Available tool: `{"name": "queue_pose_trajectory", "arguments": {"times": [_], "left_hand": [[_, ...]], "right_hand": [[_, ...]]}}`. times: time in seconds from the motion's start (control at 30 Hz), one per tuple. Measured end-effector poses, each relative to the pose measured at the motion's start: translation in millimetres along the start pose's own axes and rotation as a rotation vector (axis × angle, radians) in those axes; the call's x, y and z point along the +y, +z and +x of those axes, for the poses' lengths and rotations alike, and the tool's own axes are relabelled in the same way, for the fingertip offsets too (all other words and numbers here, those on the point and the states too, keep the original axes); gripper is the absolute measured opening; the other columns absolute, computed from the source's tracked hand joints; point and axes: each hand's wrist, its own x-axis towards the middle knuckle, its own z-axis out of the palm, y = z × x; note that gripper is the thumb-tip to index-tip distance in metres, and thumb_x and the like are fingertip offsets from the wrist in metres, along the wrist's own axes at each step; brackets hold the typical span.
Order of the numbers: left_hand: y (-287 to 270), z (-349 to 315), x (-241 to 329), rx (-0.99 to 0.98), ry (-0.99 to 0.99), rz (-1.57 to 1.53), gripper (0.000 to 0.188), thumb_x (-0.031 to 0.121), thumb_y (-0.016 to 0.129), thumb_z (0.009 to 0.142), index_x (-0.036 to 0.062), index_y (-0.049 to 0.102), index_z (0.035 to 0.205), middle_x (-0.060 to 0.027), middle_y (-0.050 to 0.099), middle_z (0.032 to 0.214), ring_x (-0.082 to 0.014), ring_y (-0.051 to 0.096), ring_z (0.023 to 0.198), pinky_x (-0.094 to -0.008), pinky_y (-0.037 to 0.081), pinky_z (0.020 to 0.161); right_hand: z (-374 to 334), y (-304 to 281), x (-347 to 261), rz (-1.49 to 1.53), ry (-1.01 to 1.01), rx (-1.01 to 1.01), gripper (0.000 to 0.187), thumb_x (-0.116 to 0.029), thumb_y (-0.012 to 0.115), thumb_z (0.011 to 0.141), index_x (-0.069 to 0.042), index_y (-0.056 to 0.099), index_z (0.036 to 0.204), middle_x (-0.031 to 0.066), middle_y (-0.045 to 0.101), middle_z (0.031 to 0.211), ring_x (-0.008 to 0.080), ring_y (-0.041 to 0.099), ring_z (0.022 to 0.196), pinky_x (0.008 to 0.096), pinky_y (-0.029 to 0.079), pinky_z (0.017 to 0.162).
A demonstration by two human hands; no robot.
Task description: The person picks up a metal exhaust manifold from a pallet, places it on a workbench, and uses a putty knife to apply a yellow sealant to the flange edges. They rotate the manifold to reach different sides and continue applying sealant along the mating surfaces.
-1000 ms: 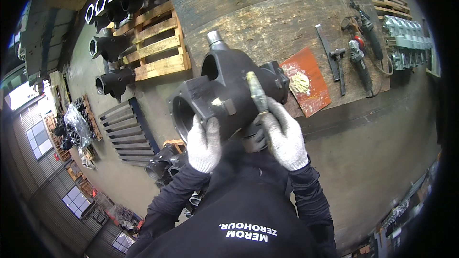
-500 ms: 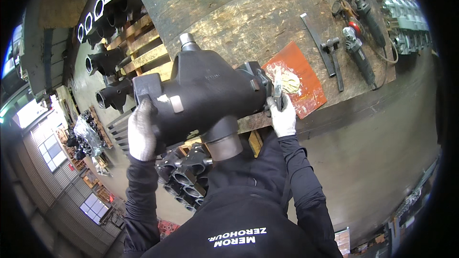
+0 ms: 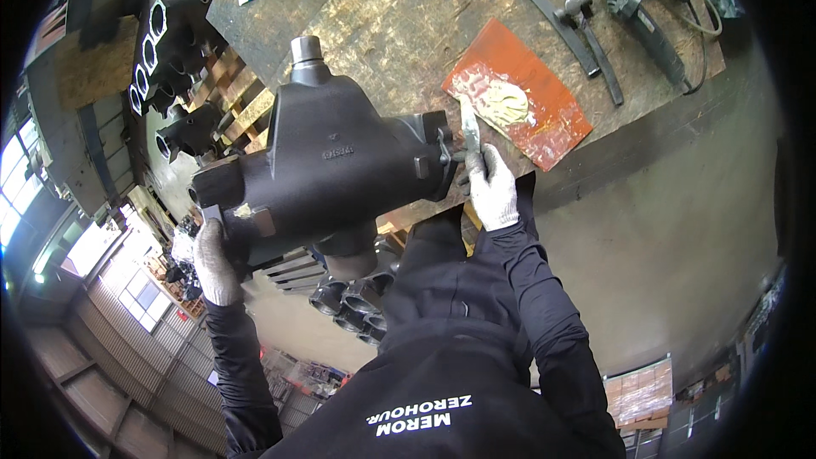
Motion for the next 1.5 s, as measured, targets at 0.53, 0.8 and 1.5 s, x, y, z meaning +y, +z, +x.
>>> {"name": "queue_pose_trajectory", "arguments": {"times": [0.53, 0.8, 1.5], "left_hand": [[-19.2, 28.5, -21.7, 0.018, 0.083, 0.181, 0.042, 0.048, 0.053, 0.104, 0.0089, 0.060, 0.089, 0.0014, 0.057, 0.072, -0.0107, 0.052, 0.060, -0.0252, 0.042, 0.056], [-3.1, -24.3, -6.3, -0.149, 0.206, 0.426, 0.025, 0.017, 0.055, 0.104, -0.0036, 0.062, 0.115, -0.0004, 0.062, 0.085, -0.0066, 0.052, 0.074, -0.0254, 0.045, 0.065], [-6.2, -120.2, -79.1, -0.418, 0.435, 0.485, 0.036, 0.010, 0.066, 0.071, -0.0026, 0.065, 0.105, -0.0167, 0.069, 0.094, -0.0360, 0.068, 0.076, -0.0393, 0.053, 0.069]], "right_hand": [[-10.6, 16.2, -12.5, 0.070, -0.008, 0.038, 0.021, -0.016, 0.078, 0.089, 0.000, 0.068, 0.099, 0.0049, 0.067, 0.080, 0.0099, 0.060, 0.074, 0.0285, 0.050, 0.069], [11.5, 8.6, -55.8, 0.373, 0.137, 0.027, 0.019, -0.012, 0.072, 0.093, -0.001, 0.065, 0.107, 0.0043, 0.070, 0.089, 0.0108, 0.062, 0.071, 0.0260, 0.051, 0.068], [95.1, 87.7, -158.4, 0.880, 0.308, -0.532, 0.042, -0.028, 0.054, 0.101, 0.004, 0.052, 0.128, 0.0245, 0.068, 0.118, 0.0305, 0.069, 0.106, 0.0384, 0.056, 0.092]]}}
